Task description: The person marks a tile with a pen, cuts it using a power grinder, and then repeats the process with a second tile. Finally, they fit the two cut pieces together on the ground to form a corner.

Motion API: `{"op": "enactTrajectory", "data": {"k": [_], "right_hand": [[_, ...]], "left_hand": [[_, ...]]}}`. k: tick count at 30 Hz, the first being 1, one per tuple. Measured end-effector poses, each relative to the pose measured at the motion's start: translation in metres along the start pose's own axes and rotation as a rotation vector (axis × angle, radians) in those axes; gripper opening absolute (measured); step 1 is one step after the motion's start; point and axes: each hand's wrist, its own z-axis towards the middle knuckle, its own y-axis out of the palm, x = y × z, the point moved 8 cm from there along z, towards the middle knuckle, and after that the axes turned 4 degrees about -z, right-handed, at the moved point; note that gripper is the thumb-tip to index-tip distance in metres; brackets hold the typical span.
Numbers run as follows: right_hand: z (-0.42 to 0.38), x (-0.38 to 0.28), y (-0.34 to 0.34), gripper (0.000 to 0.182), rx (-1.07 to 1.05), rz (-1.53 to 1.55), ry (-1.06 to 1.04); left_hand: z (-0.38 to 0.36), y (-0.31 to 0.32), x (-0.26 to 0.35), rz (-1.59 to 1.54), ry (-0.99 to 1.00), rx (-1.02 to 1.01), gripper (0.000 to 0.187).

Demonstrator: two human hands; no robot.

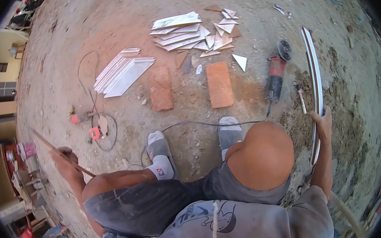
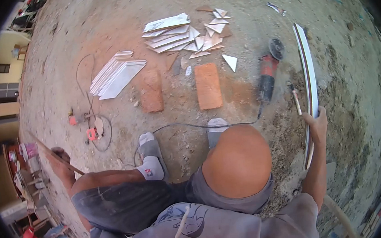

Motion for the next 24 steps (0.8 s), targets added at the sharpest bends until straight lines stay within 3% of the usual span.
{"op": "enactTrajectory", "data": {"k": [2,5,10,14,20,24], "right_hand": [[-0.03,-0.028,-0.001,0.068,-0.04,0.021,-0.028],[-0.065,-0.09,0.004,0.069,-0.087,-0.103,-0.208],[-0.096,-0.172,0.056,0.071,-0.135,-0.17,-0.247],[-0.096,-0.199,0.104,0.073,-0.216,-0.224,-0.318],[-0.083,-0.251,0.148,0.082,-0.326,-0.312,-0.326],[-0.064,-0.285,0.186,0.082,-0.376,-0.426,-0.528]], "left_hand": [[-0.007,0.001,0.01,0.368,-0.021,0.046,0.068],[-0.007,0.028,-0.002,0.461,-0.004,-0.024,0.074],[-0.001,0.111,-0.058,0.594,0.034,-0.327,0.07],[-0.001,0.173,-0.116,0.6,-0.074,-0.481,0.069],[0.026,0.255,-0.173,0.468,-0.107,-0.492,0.072],[0.026,0.269,-0.196,0.426,-0.195,-0.499,0.074]]}}
